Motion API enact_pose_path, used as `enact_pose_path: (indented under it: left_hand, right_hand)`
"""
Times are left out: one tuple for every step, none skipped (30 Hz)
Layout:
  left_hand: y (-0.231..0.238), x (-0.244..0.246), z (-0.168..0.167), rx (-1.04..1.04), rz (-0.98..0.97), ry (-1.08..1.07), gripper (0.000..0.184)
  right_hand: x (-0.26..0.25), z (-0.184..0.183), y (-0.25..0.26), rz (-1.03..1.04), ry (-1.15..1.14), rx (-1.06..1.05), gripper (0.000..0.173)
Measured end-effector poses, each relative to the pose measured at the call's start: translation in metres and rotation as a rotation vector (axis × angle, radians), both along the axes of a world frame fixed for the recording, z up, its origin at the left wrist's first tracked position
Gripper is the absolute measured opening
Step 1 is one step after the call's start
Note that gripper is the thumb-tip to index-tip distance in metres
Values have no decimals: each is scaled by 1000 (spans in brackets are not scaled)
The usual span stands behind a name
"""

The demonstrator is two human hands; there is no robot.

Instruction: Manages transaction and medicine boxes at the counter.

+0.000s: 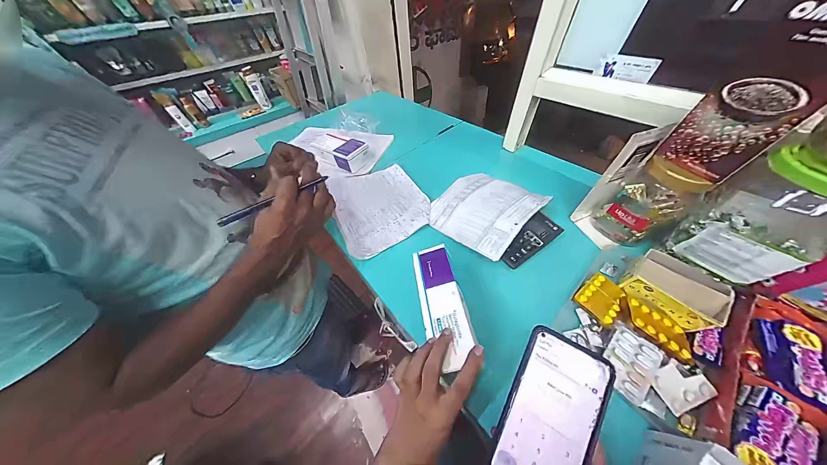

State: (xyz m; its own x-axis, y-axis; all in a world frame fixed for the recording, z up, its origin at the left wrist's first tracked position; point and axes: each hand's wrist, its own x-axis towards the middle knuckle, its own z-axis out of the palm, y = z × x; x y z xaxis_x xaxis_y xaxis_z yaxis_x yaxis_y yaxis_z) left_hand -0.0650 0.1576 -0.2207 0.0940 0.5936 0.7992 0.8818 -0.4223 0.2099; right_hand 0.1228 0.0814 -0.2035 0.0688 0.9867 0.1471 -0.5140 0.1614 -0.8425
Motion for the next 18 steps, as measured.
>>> enact_pose_path:
  left_hand:
    - [-7,-5,2,-10,-8,26,48]
    - [-12,-9,3,-24,-24,40,48]
    - [-15,-13,4,-36,-39,50,48]
    - [-18,-14,5,-46,-53,52,49]
    - [-20,-14,6,-49,-65,44,50]
    - [-22,-14,6,-47,-71,24,51]
    - [-22,-15,6,-36,-72,-20,52]
    - [-24,-15,4,-21,-73,-99,51]
    - [-26,-17,4,-24,-61,-191,55]
    - [-27,-21,4,-34,-61,-310,65]
    - [-26,-24,3,-52,-76,-453,77]
    - [-26,-26,2,-85,-93,-590,89]
    - [-24,-28,-1,-100,-112,-699,97]
    - [-23,-29,-5,-113,-130,-775,101]
    - [-22,-30,-8,-130,-146,-832,102]
    - [-21,-31,-10,-162,-168,-891,104]
    - [-20,-32,-10,-204,-191,-952,106]
    - [-20,-33,-9,-254,-210,-1010,106]
  right_hand:
    - [-1,0,-1,-7,-5,14,37]
    - [-3,0,-2,-21,-9,13,39]
    - [-3,1,-1,-25,-23,17,40]
    - [-3,1,-1,-26,-41,11,41]
    - [-2,2,-2,-30,-47,3,40]
    - [-1,3,-1,-32,-43,-10,39]
    - [-1,3,-1,-31,-34,-28,39]
    - [0,3,-2,-24,-21,-48,38]
    - [0,2,-3,-8,6,-63,40]
    - [-1,2,-3,8,45,-75,41]
    - [-1,3,-3,18,77,-88,42]
    - [-1,4,-3,16,89,-93,42]
    - [-1,5,-3,6,95,-91,43]
    - [-1,6,-3,-1,84,-85,43]
    - [-2,5,-3,-3,87,-84,45]
    - [-2,5,-2,-2,93,-85,46]
    - [-3,5,-2,-5,92,-90,46]
    - [-3,6,-3,-14,90,-102,47]
